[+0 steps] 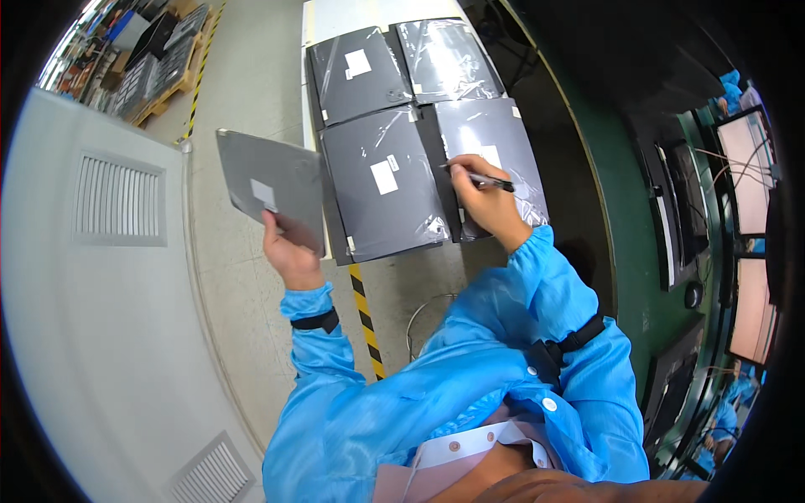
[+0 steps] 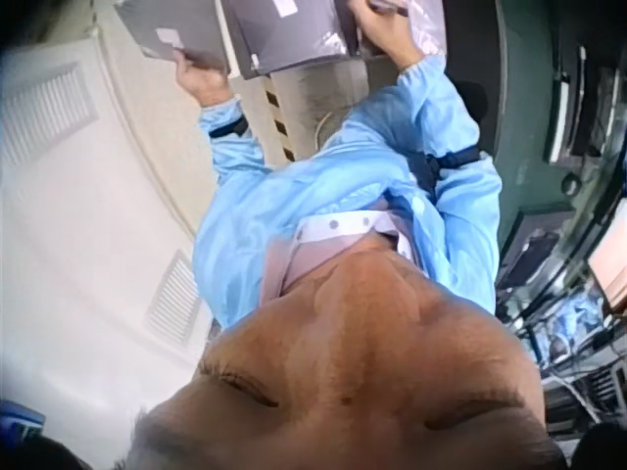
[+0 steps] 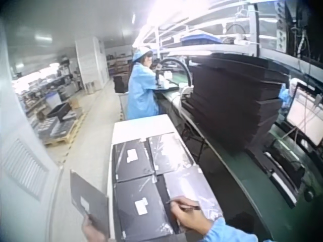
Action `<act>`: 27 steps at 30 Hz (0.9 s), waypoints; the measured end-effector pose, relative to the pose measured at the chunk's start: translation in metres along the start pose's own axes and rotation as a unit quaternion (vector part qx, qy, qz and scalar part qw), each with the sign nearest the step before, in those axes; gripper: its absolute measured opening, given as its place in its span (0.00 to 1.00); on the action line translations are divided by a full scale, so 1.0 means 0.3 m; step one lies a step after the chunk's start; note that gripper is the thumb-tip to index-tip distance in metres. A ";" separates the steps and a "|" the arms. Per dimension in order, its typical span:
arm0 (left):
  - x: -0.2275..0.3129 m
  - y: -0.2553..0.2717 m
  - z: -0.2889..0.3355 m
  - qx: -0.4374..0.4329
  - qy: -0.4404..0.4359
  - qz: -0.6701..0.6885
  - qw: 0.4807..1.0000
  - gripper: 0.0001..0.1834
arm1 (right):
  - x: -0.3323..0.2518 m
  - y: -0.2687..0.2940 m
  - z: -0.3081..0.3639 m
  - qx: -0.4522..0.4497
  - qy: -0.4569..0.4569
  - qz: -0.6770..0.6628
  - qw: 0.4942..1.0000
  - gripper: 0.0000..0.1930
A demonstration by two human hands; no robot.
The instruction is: Testing and labeling electronic tablets at a production workstation.
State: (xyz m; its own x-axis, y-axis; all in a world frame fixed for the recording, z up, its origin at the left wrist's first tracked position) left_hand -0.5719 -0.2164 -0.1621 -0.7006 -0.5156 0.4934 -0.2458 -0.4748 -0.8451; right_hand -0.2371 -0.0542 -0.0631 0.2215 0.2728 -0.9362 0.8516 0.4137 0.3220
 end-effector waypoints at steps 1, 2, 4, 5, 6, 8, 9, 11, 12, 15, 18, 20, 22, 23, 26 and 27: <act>-0.028 0.031 -0.006 0.003 0.022 0.032 0.999 0.20 | 0.002 -0.066 -0.020 -0.041 -0.017 -0.001 0.999 0.09; -0.040 0.032 0.004 0.005 0.020 0.033 0.999 0.20 | -0.009 -0.108 -0.039 -0.057 -0.021 0.004 0.998 0.09; -0.094 0.034 0.034 0.007 0.065 0.047 0.997 0.20 | -0.014 -0.164 -0.087 -0.052 -0.007 0.034 0.998 0.11; -0.104 0.031 0.049 0.009 0.063 0.049 0.997 0.20 | 0.004 -0.179 -0.111 -0.055 -0.007 0.035 0.998 0.11; -0.121 0.016 0.066 0.000 0.083 0.046 0.995 0.21 | 0.021 -0.189 -0.134 -0.055 -0.009 0.026 0.998 0.11; -0.133 0.025 0.072 -0.006 0.099 0.044 0.994 0.21 | 0.031 -0.211 -0.152 -0.081 -0.057 0.028 0.995 0.11; -0.137 0.043 0.066 -0.014 0.101 0.046 0.994 0.20 | 0.041 -0.225 -0.157 -0.085 -0.056 0.027 0.994 0.11; -0.137 0.051 0.065 -0.020 0.100 0.050 0.994 0.20 | 0.041 -0.226 -0.168 -0.060 -0.008 0.039 0.997 0.11; -0.137 0.038 0.069 -0.029 0.103 0.055 0.993 0.20 | 0.046 -0.233 -0.170 -0.062 -0.007 0.039 0.997 0.11; -0.132 0.046 0.064 -0.033 0.097 0.059 0.993 0.20 | 0.040 -0.230 -0.168 -0.056 -0.002 0.058 0.997 0.10; -0.134 0.058 0.061 -0.016 0.094 0.057 0.994 0.20 | -0.003 -0.165 -0.146 -0.049 0.023 0.046 0.997 0.12; -0.132 0.057 0.066 -0.003 0.101 0.054 0.993 0.20 | -0.063 -0.077 -0.061 -0.027 0.051 0.048 0.997 0.14; -0.109 0.074 0.094 0.006 0.110 0.041 0.993 0.20 | -0.088 -0.042 0.067 -0.132 0.135 0.252 0.949 0.19; -0.101 0.078 0.103 0.003 0.112 0.040 0.993 0.20 | -0.107 -0.008 0.121 -0.128 0.135 0.252 0.950 0.19; -0.079 0.076 0.137 -0.021 0.119 0.064 0.991 0.21 | -0.116 -0.015 0.246 -0.215 0.159 0.396 0.878 0.19; -0.076 0.074 0.144 -0.027 0.125 0.061 0.990 0.21 | -0.068 -0.018 0.274 -0.223 0.165 0.411 0.868 0.19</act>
State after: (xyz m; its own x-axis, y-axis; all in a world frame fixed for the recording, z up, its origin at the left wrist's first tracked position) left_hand -0.5326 -0.2461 -0.1832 -0.8697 -0.3708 0.3258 -0.1799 -0.3766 -0.9088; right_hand -0.2071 -0.1333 -0.0574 0.4556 0.8394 -0.2964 0.1848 0.2366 0.9539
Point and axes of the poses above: each hand's wrist, its own z-axis away from the middle knuckle, its own y-axis out of the back of the hand, x = y × z, the point moved 9 cm from there along -z, towards the middle knuckle, and after that the axes turned 11 degrees about -x, right-handed, at the moved point
